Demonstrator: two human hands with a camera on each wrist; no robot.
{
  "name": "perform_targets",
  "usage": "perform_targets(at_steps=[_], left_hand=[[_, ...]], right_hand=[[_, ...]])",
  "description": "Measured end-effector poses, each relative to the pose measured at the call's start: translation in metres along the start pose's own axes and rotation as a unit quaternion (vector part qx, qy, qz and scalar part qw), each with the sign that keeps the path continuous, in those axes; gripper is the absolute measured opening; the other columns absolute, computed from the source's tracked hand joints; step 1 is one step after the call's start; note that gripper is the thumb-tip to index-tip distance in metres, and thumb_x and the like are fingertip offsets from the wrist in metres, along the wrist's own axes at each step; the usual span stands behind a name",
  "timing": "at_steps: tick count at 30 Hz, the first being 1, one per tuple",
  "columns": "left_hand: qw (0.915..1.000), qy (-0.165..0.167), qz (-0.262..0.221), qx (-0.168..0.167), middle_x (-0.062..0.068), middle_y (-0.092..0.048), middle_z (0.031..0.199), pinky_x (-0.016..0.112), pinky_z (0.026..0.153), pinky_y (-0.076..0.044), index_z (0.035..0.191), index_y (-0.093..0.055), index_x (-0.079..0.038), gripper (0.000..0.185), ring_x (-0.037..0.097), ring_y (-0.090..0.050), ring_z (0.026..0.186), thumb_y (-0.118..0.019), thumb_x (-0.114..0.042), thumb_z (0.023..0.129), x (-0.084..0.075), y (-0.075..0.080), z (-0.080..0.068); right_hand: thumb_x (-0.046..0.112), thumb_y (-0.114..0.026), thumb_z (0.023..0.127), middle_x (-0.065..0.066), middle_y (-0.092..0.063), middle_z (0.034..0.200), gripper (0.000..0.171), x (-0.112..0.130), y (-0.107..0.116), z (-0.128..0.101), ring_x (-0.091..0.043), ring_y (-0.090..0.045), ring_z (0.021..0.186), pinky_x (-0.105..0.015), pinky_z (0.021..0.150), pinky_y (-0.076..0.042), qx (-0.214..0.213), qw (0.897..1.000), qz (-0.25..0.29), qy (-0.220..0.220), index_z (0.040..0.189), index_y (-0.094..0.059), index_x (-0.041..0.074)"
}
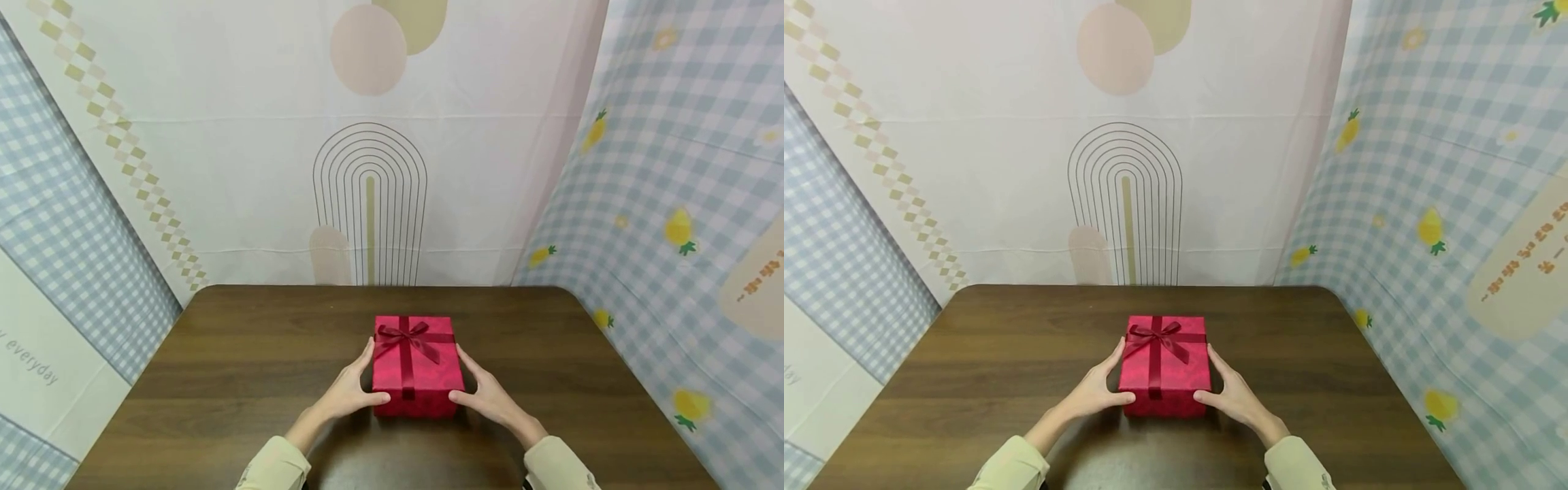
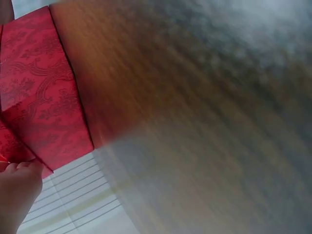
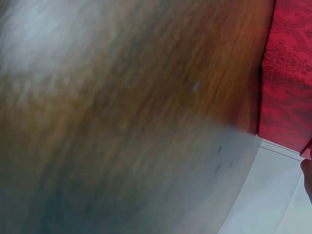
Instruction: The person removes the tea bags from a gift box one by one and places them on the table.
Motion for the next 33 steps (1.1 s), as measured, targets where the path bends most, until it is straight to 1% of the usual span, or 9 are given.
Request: perform_targets(at_steps=[4, 9, 12, 17, 22, 28, 33], left_hand=[[0.9999, 0.007, -0.007, -0.009, 0.020, -0.015, 0.149, 0.050, 0.103, -0.026, 0.143, -0.015, 0.006, 0.099, 0.032, -0.024, 0.133, -0.075, -0.031, 0.073, 0.001, 0.000, 0.000], [0.9999, 0.004, -0.002, -0.016, 0.021, -0.017, 0.148, 0.050, 0.103, -0.027, 0.142, -0.016, 0.007, 0.098, 0.032, -0.026, 0.132, -0.075, -0.030, 0.074, 0.003, -0.002, 0.001], [0.9998, 0.003, -0.002, -0.020, 0.021, -0.018, 0.148, 0.049, 0.103, -0.027, 0.142, -0.016, 0.007, 0.098, 0.032, -0.026, 0.132, -0.075, -0.030, 0.073, 0.003, -0.002, 0.000], [0.9997, 0.006, -0.012, -0.021, 0.019, -0.019, 0.147, 0.049, 0.102, -0.028, 0.142, -0.017, 0.007, 0.098, 0.031, -0.028, 0.131, -0.076, -0.028, 0.073, 0.005, -0.003, 0.000], [0.9995, 0.009, -0.020, -0.023, 0.019, -0.021, 0.147, 0.049, 0.102, -0.029, 0.142, -0.017, 0.006, 0.098, 0.031, -0.030, 0.130, -0.076, -0.028, 0.073, 0.005, -0.002, 0.000], [0.9994, 0.016, -0.023, -0.022, 0.018, -0.021, 0.147, 0.049, 0.103, -0.028, 0.142, -0.017, 0.006, 0.097, 0.029, -0.029, 0.131, -0.076, -0.028, 0.073, 0.005, -0.002, 0.000], [0.9993, 0.015, -0.024, -0.023, 0.019, -0.021, 0.147, 0.049, 0.102, -0.028, 0.142, -0.017, 0.006, 0.098, 0.030, -0.030, 0.131, -0.076, -0.027, 0.073, 0.004, -0.001, 0.003]], right_hand=[[0.027, -0.072, 0.076, -0.018, -0.028, 0.146, 0.088, -0.002, -0.001, 0.001, -0.036, -0.029, 0.131, -0.057, 0.098, -0.028, -0.011, 1.000, -0.004, -0.012, 0.145, -0.023, 0.008], [0.023, -0.074, 0.075, -0.016, -0.028, 0.147, 0.088, -0.003, -0.001, 0.001, -0.034, -0.028, 0.131, -0.056, 0.099, -0.029, -0.018, 1.000, -0.008, -0.021, 0.146, -0.023, 0.010], [0.018, -0.075, 0.074, -0.020, -0.029, 0.145, 0.089, 0.007, -0.001, -0.001, -0.037, -0.029, 0.130, -0.057, 0.099, -0.029, -0.020, 1.000, -0.005, -0.022, 0.145, -0.023, 0.004], [0.013, -0.074, 0.073, -0.026, -0.030, 0.142, 0.087, 0.028, 0.002, -0.004, -0.041, -0.030, 0.128, -0.058, 0.098, -0.028, -0.023, 0.999, 0.020, -0.028, 0.142, -0.024, -0.004], [0.013, -0.074, 0.074, -0.025, -0.031, 0.142, 0.086, 0.031, 0.002, -0.004, -0.041, -0.031, 0.128, -0.058, 0.098, -0.028, -0.028, 0.999, 0.025, -0.030, 0.142, -0.025, -0.003], [0.014, -0.074, 0.074, -0.022, -0.029, 0.144, 0.086, 0.029, 0.002, -0.004, -0.040, -0.028, 0.129, -0.058, 0.098, -0.028, -0.031, 0.998, 0.037, -0.034, 0.143, -0.024, -0.001], [0.014, -0.074, 0.074, -0.022, -0.029, 0.144, 0.085, 0.027, 0.003, -0.003, -0.038, -0.028, 0.130, -0.057, 0.099, -0.028, -0.038, 0.998, 0.039, -0.037, 0.143, -0.025, 0.000]])
Point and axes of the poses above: each hand's wrist, its own z-axis towards the middle knuckle, its own y-axis out of the back of the hand, x = y × z, the point moved 8 cm from there along z, towards the middle knuckle
